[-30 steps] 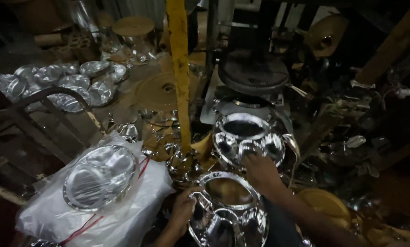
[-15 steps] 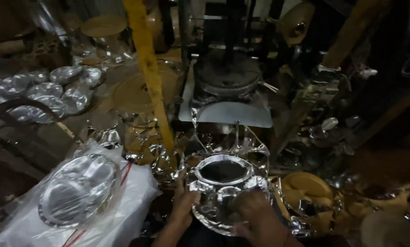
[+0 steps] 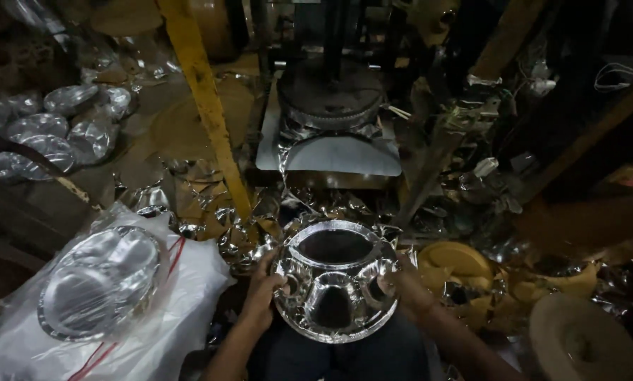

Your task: The person sits on the floor and repeatedly picks up shiny metal plates, stacks them, and places them into a white plastic bag. The person handles the plates one at a time, occasionally adjusting the stack before bagging.

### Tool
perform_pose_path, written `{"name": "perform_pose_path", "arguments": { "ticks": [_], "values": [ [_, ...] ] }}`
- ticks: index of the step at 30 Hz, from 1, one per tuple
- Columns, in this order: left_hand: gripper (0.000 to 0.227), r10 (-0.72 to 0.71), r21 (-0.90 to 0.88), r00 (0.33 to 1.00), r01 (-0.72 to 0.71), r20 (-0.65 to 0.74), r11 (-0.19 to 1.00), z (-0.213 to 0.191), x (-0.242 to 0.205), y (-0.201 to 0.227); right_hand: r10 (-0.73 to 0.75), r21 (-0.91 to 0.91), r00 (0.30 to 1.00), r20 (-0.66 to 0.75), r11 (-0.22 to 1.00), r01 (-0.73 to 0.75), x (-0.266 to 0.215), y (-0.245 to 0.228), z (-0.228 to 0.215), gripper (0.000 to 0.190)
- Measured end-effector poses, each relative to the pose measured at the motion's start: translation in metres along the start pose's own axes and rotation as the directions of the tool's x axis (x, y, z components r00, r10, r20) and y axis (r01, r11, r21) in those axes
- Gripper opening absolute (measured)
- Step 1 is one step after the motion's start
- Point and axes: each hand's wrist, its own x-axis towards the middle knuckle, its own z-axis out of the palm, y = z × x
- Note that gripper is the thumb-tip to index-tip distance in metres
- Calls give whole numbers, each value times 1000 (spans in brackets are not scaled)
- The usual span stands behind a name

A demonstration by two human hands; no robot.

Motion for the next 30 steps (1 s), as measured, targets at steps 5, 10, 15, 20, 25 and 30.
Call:
{"name": "perform_pose_path", "arguments": {
  "ticks": [5,10,15,20,25,30],
  "values": [
    [69,220,150,972,-231,88,961,-25,35,-44,-126,-191,992,-27,974,119,10,8,-5,83],
    [49,352,589,931,-338,95,734,-19,31,-35,-529,-720,826,193,496,486,37,36,-21,95],
    [51,271,786,962,-186,25,590,-13,2,3,-404,-877,901,156,363,315,11,18,0,98],
    [55,260,897,964,-156,47,414,-6,-15,9,-285,-941,940,185,224,253,43,40,-12,103],
    [52,576,792,753,-545,318,274,56,-77,23,-142,-975,982,126,163,149,36,30,-5,102],
    [70,365,524,558,-829,745,198,137,-130,11,-223,-973,952,210,45,225,23,29,9,84]
  ]
}}
